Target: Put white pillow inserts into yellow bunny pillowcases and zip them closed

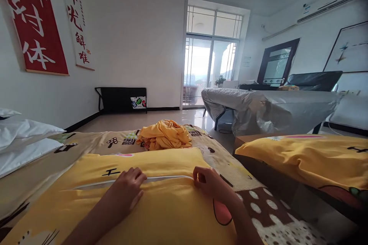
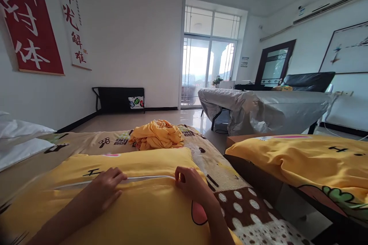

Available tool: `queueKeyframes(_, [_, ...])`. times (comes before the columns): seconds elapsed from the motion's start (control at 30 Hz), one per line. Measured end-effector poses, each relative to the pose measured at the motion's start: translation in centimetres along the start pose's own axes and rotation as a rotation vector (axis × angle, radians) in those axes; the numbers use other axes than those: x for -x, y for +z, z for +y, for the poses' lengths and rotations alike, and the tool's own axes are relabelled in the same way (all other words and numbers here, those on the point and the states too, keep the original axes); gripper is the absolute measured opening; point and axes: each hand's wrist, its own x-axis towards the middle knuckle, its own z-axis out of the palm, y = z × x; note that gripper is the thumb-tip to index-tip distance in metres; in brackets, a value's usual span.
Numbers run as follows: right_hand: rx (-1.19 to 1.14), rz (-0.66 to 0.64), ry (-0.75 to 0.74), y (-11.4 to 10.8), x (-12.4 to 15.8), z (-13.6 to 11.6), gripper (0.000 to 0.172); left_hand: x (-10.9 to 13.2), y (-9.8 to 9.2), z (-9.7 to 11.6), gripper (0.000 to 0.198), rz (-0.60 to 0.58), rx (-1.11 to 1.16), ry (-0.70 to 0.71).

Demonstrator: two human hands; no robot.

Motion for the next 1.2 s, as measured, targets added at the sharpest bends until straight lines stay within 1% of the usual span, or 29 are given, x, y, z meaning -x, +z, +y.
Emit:
queueKeyframes(0.07, [-0.008,-0.008,0.000,-0.1,0.0,0.0,0.014,-2.1,-0.4,3.3,0.027,-0.038,-0.056,0.089])
queueKeyframes(0.13, [-0.018,-0.022,0.005,-0.1,0.0,0.0,0.017,-4.3,-0.3,6.0,0.026,-0.050,-0.081,0.177])
queueKeyframes(0.17, [-0.020,-0.026,0.006,-0.1,0.0,0.0,0.018,-5.3,0.0,6.9,0.026,-0.062,-0.073,0.202])
queueKeyframes(0.23, [-0.014,-0.028,0.003,-0.1,-0.1,0.0,0.018,-6.9,0.6,7.8,0.025,-0.096,-0.022,0.202])
queueKeyframes(0.3, [0.003,-0.029,0.000,-0.1,-0.1,-0.1,0.016,-7.8,1.2,7.9,0.024,-0.119,0.050,0.175])
queueKeyframes(0.37, [0.026,-0.031,-0.009,-0.1,-0.1,-0.1,0.016,-8.3,1.5,7.5,0.023,-0.125,0.104,0.167])
queueKeyframes(0.5, [0.046,-0.012,-0.029,0.1,-0.1,0.1,0.017,-8.4,2.1,7.3,0.024,-0.139,0.159,0.211])
queueKeyframes(0.57, [0.037,-0.004,-0.038,0.2,-0.1,0.2,0.017,-8.4,2.5,7.7,0.025,-0.103,0.137,0.234])
queueKeyframes(0.7, [0.042,-0.003,-0.091,0.1,-0.1,0.4,0.019,-8.3,3.3,9.0,0.022,0.016,0.018,0.278])
queueKeyframes(0.83, [0.049,-0.035,-0.088,-0.3,0.2,0.7,0.021,-8.2,3.9,9.7,0.021,0.028,0.050,0.310])
queueKeyframes(0.93, [0.042,-0.066,-0.080,-0.8,0.4,0.9,0.024,-7.9,4.5,9.9,0.022,0.042,0.007,0.354])
queueKeyframes(1.03, [0.021,-0.067,-0.089,-1.2,0.5,1.1,0.023,-7.5,4.9,10.1,0.020,0.035,-0.018,0.359])
queueKeyframes(1.07, [0.019,-0.048,-0.073,-1.2,0.4,1.1,0.021,-7.4,5.0,10.2,0.019,0.034,-0.018,0.360])
queueKeyframes(1.13, [0.060,0.035,0.011,-1.1,0.2,1.1,0.018,-7.2,5.0,10.2,0.019,0.047,-0.020,0.368])
queueKeyframes(1.2, [0.146,0.100,0.123,-0.7,-0.1,1.0,0.025,-7.1,5.0,10.2,0.019,0.074,-0.028,0.369])
